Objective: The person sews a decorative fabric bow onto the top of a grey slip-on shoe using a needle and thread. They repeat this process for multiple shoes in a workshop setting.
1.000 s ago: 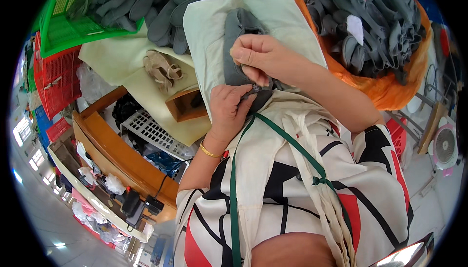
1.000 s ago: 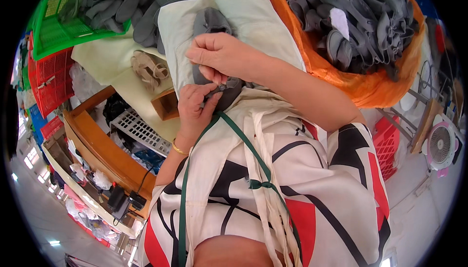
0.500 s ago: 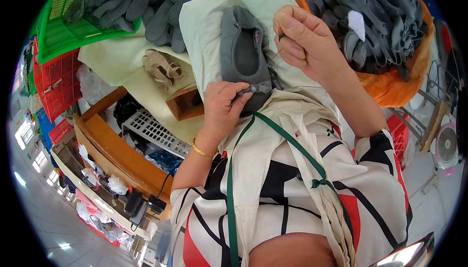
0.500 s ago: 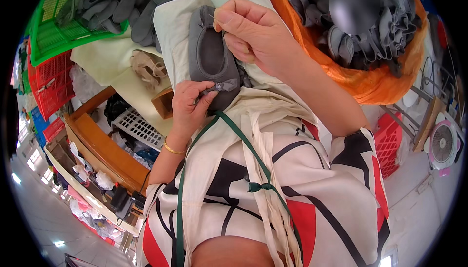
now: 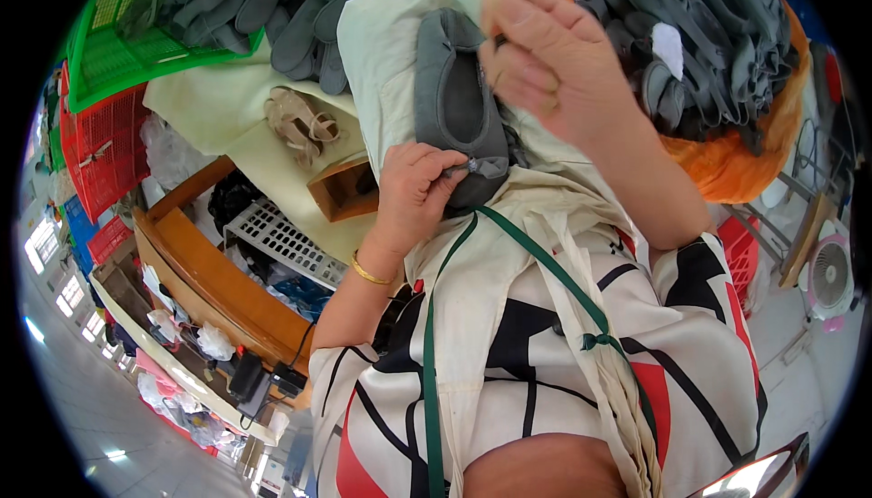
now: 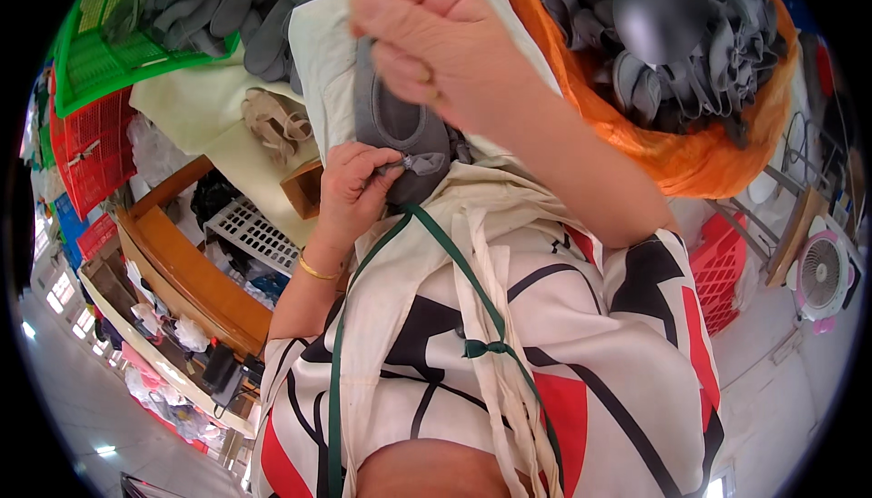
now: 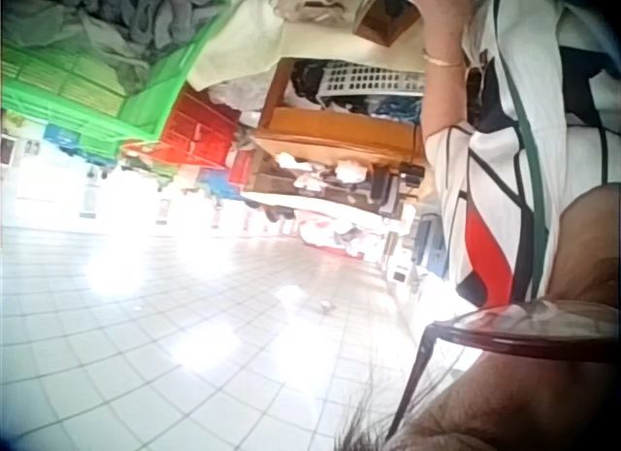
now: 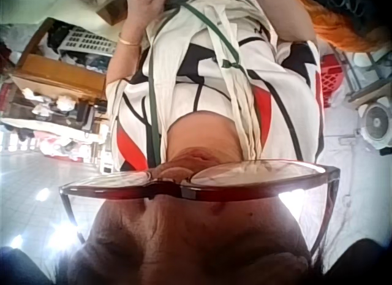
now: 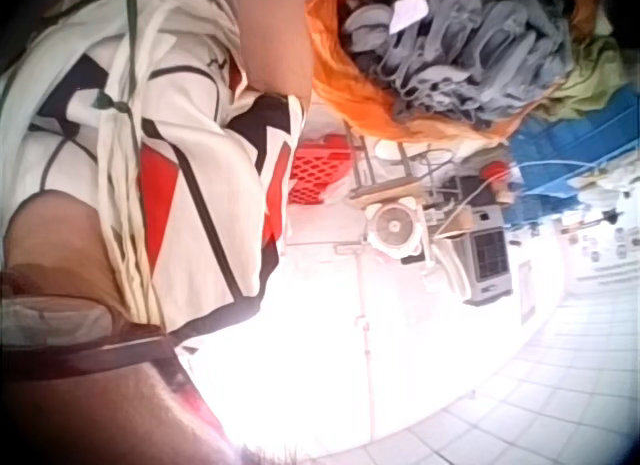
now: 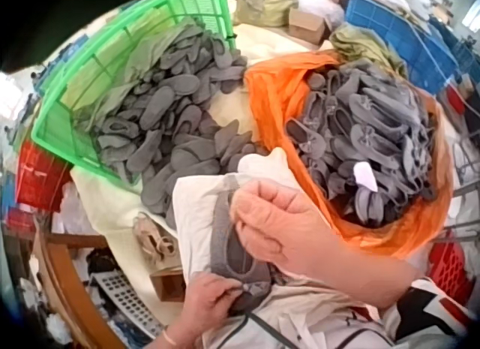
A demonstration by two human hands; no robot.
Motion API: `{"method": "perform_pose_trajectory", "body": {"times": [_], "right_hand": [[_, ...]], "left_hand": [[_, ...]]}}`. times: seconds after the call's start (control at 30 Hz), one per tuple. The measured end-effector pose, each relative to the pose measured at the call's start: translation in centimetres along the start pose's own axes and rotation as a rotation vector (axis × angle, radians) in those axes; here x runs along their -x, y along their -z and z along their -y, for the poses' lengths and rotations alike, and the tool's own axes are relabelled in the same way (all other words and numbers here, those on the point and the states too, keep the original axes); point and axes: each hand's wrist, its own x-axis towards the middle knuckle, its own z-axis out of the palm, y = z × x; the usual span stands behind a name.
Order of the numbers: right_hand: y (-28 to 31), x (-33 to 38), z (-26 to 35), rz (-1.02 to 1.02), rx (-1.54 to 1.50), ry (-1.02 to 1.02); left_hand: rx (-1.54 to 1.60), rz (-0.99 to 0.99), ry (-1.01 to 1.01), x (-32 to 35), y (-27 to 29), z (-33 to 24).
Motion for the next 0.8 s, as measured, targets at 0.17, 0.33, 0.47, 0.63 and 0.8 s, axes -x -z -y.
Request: {"method": "perform_pose_trajectory", "body": {"times": [0.17, 0.33, 0.47, 0.63, 0.8], "right_hand": [[3.8, 1.5, 1.1, -0.147, 0.665, 0.061], [4.3, 3.5, -2.0, 0.26, 1.428, 0.147], [4.1, 3.2, -4.8, 0.497, 1.697, 0.243], [3.9, 2.2, -4.1, 0.643, 1.824, 0.353], [4.1, 1.5, -4.4, 0.386, 1.823, 0.497]], "left_hand": [[0.074, -0.038, 0.054, 0.3, -0.2, 0.3], [0.003, -0.036, 0.013, -0.1, 0.1, -0.2], [-0.121, 0.009, -0.052, -0.6, 0.6, -0.6], [-0.107, -0.061, -0.012, 0.2, 0.0, -0.1], [-0.064, -0.066, 0.033, 0.3, -0.2, -0.2]]}}
